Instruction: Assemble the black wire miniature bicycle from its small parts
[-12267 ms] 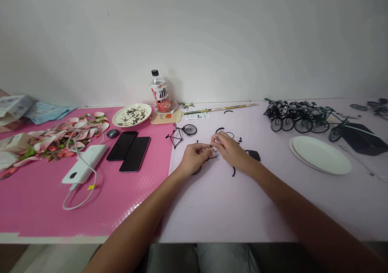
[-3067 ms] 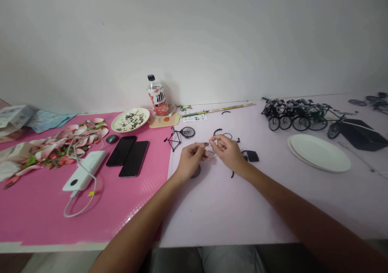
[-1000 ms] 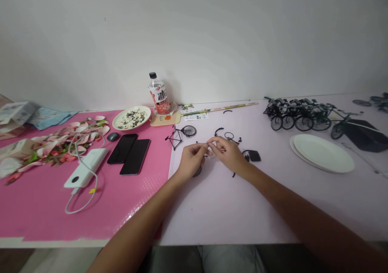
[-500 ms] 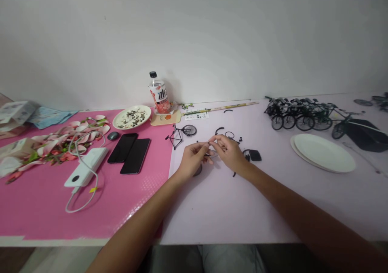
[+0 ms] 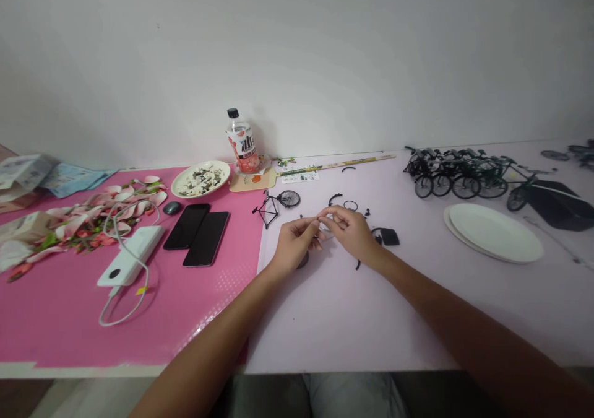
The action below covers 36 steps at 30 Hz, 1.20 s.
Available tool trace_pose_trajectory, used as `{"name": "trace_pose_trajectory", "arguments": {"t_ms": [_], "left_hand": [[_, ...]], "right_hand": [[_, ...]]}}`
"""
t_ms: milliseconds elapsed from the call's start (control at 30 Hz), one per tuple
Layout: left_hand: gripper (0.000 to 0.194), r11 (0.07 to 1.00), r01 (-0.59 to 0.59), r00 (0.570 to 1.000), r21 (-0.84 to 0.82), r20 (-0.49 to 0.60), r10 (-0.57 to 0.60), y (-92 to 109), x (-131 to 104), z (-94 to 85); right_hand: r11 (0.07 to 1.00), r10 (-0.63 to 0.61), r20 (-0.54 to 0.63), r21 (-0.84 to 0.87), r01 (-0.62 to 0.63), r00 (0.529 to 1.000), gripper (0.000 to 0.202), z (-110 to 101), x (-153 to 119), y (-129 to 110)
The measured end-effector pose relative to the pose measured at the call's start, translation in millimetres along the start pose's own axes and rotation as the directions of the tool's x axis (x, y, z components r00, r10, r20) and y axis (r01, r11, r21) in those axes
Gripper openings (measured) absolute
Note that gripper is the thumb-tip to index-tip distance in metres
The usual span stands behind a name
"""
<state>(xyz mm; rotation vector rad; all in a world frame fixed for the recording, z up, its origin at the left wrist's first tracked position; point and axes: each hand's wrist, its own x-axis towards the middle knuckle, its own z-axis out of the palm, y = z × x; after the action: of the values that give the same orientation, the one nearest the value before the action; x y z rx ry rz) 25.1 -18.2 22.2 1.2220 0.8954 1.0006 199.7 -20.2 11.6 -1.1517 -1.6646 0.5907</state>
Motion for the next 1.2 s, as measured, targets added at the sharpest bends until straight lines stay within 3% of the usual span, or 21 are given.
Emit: {"name": "trace_pose_trajectory", "arguments": {"t_ms": [300,567,867,1200], "left_hand": [[0.036,0.974,-0.067,0.992,0.217,-0.086,0.088,10,-6,0.8],[0.043,0.976,0.044,0.996,0.215,-0.089,-0.025,14,-8,0.9],[0.044,0.983,-0.072,0.996,0.167,-0.042,0.08,8,-3,-3.8],[0.039,0.952,-0.125,0.99,0.278,-0.029,0.139,1,-3,-5.0]], "right_hand": [[0.972,0.138,0.041,0.187,-0.144,0.99,0.027,-1,3,-3],[0.952,0.187,0.034,0.241,-0.189,0.982,0.029,0,3,0],[0.937,0.202,0.043,0.281,-0.206,0.978,0.035,0,4,2],[0.936,0.215,0.041,0.276,-0.218,0.976,0.035,-1,5,5]]}}
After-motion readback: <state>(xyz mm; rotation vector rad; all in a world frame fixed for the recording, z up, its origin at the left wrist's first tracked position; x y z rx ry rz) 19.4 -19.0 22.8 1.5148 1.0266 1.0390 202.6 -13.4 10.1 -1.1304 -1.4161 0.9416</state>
